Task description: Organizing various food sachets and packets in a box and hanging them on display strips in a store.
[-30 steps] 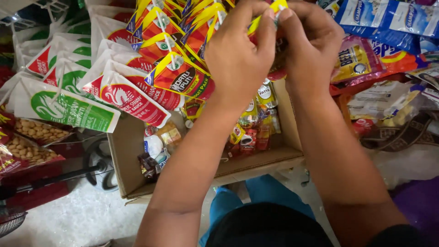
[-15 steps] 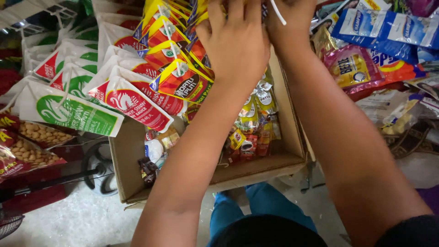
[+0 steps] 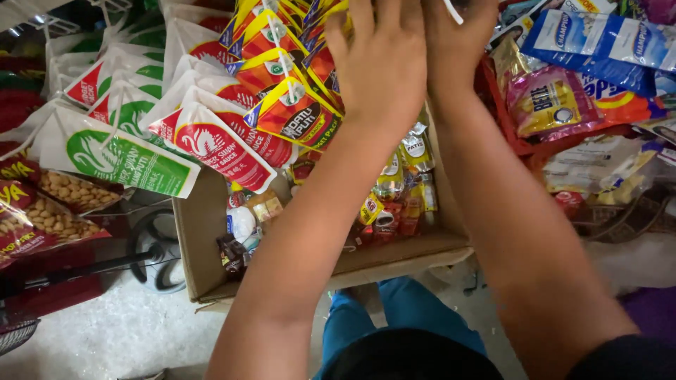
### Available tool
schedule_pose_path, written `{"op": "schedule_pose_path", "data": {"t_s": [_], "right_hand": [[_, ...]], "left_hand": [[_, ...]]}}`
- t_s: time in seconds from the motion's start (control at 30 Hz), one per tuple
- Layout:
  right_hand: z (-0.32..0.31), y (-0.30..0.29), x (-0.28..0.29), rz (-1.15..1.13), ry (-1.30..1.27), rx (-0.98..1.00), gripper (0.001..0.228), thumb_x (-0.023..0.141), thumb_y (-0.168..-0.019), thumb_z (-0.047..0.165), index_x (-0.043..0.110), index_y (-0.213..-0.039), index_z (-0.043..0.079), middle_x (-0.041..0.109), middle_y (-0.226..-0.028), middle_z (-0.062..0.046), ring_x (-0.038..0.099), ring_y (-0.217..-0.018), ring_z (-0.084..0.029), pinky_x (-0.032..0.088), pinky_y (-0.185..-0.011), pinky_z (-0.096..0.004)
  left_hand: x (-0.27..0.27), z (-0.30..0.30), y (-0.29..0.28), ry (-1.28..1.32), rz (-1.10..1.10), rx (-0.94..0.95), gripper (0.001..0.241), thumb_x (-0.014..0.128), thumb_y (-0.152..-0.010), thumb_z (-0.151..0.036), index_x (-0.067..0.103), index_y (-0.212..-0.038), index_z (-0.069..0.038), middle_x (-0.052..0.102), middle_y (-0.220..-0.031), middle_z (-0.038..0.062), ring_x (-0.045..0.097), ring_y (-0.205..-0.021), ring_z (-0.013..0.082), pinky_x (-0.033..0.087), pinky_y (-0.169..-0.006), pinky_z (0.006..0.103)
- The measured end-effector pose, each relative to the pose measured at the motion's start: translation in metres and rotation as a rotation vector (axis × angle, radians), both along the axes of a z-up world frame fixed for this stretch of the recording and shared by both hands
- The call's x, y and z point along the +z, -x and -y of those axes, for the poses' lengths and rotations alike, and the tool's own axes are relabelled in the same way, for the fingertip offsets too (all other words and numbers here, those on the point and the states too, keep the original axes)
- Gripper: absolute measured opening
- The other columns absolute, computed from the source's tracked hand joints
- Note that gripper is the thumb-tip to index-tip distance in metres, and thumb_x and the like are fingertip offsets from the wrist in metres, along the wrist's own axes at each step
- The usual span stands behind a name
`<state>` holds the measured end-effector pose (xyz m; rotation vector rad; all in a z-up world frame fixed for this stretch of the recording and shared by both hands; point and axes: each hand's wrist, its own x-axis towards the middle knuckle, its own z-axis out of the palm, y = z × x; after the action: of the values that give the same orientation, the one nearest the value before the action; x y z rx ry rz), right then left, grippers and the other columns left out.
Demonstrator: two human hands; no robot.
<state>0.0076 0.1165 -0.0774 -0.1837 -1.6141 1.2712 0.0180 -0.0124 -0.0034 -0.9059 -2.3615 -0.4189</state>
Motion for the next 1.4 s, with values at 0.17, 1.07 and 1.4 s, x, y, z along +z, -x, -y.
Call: {"op": "schedule_pose_path", "data": {"t_s": [0.17,1.07,1.4], "right_hand": [[0.027,-0.057,-0.002,-0.133,0.229,0.132,0.014,0.065,-0.109,-0.003,0.062,-0.122,-0.001,0.068,-0.111,-0.004,0.063,-0.102,-0.012,0.052,-0.091,-0.025],[0.267,-0.172,-0.268,1.413,-0.373,0.482,0.031,0.076,-0.074,0.021,0.076,-0.104,0.011,0.072,-0.095,-0.022,0.069,-0.091,-0.042,0.055,-0.078,-0.052],[0.265,-0.170,-0.334,1.665,-0.565,0.431,0.024,0.059,-0.094,0.022,0.077,-0.097,0.006,0.073,-0.098,-0.023,0.073,-0.094,-0.042,0.058,-0.082,-0.053]], "left_hand": [[-0.001,0.029,-0.050,-0.054,-0.107,-0.118,0.036,0.060,-0.104,-0.018,0.064,-0.139,-0.012,0.051,-0.153,-0.003,0.044,-0.138,0.0260,0.035,-0.106,0.0507],[-0.297,0.283,-0.102,0.404,0.935,-0.112,0.036,0.077,-0.077,-0.028,0.067,-0.109,-0.013,0.068,-0.120,0.012,0.065,-0.112,0.0379,0.054,-0.090,0.0504],[-0.400,0.258,-0.071,0.458,1.010,-0.001,0.045,0.060,-0.093,-0.016,0.052,-0.138,-0.010,0.055,-0.143,0.019,0.059,-0.127,0.0403,0.050,-0.099,0.0525]]}}
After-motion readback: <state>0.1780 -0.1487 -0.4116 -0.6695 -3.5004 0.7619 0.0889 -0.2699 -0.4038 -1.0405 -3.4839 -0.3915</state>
